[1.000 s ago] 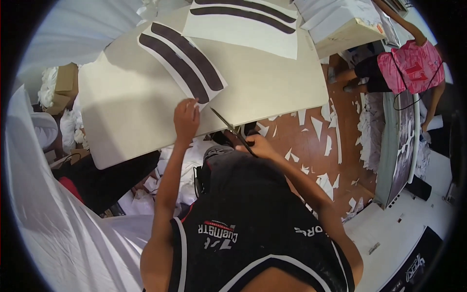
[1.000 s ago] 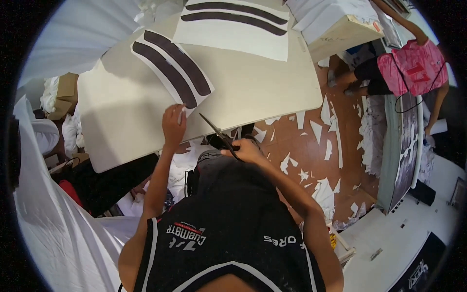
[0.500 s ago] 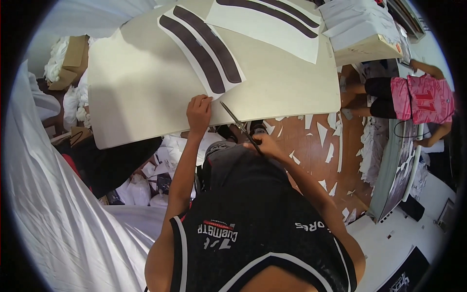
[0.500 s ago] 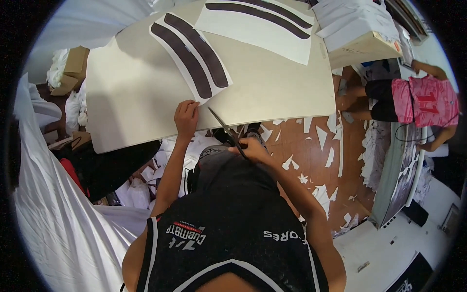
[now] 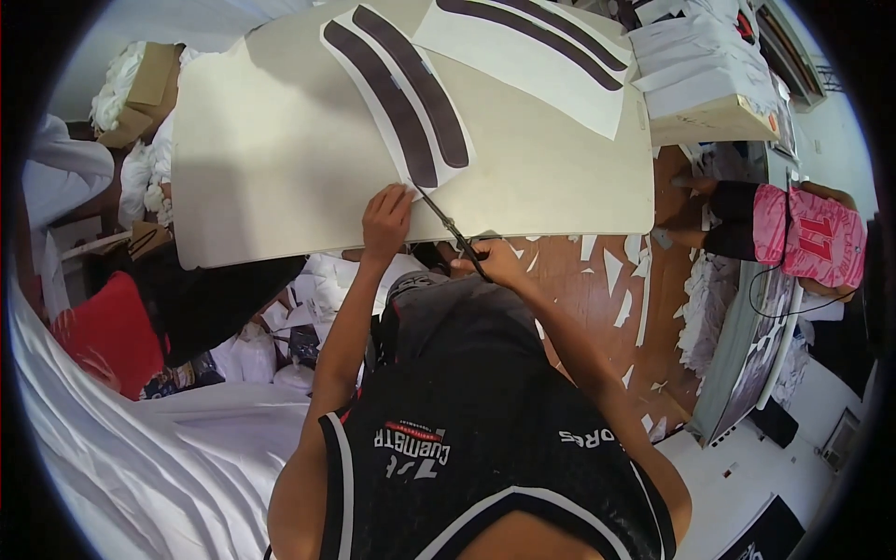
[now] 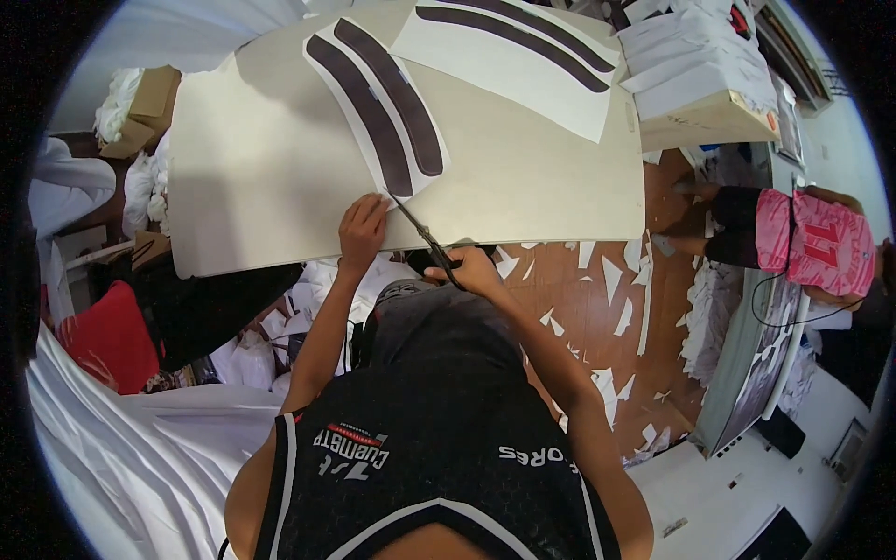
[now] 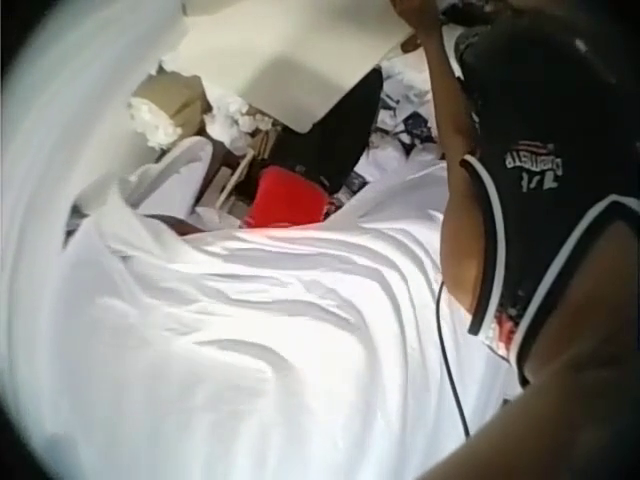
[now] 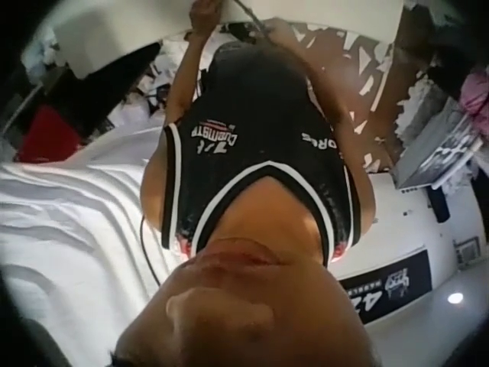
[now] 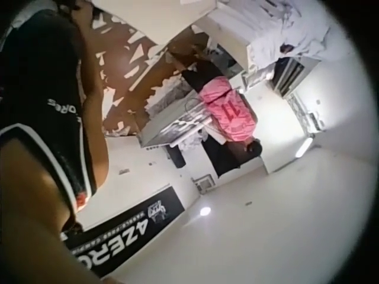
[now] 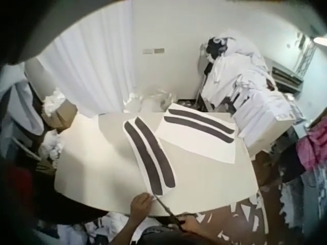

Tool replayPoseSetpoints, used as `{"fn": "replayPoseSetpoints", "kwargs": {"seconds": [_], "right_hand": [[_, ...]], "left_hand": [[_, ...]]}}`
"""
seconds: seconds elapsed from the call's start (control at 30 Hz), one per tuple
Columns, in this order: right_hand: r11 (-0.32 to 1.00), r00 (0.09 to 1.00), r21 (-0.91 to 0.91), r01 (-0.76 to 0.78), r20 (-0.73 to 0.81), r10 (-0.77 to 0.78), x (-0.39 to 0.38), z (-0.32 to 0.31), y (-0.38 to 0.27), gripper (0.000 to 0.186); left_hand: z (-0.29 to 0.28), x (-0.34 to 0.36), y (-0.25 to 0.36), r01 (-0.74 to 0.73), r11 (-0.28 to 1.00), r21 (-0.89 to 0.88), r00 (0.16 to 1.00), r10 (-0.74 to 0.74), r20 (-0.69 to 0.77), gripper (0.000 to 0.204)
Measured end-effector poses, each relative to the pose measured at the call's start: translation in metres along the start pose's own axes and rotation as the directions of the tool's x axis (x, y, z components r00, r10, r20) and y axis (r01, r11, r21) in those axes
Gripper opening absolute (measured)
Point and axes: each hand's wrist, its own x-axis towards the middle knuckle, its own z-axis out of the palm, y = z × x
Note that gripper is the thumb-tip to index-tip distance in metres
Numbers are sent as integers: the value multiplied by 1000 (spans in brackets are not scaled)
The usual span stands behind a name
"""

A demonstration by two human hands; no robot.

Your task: Cutting out printed clothing patterns from large sheets of fabric using scissors.

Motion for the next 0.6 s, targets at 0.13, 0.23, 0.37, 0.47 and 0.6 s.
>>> {"fn": "replayPoseSetpoints", "kwargs": {"seconds": [0.13, 0.23, 0.37, 0.47, 0.6], "right_hand": [[998, 999, -60, -26, 25, 28, -2, 2, -8, 49], [996, 1000, 90, -30, 0, 30, -1, 17, -13, 48], [950, 999, 311, -22, -26, 32, 3, 43, -14, 47], [919, 995, 384, -87, -3, 96, 4, 48, -36, 44], [883, 992, 456, -111, -2, 126, 10, 43, -45, 44]], "left_hand": [[-2, 0, -3, -39, 999, -26, 999, 40, 19, 20], [-2, 0, -5, -21, 999, -49, 999, 22, 34, 20], [-3, -5, -4, -13, 997, -70, 999, 15, 29, 18], [-3, -7, -8, -23, 997, -73, 1000, 24, 17, 20], [-2, 1, -3, -38, 993, -110, 999, 39, 5, 22]]}}
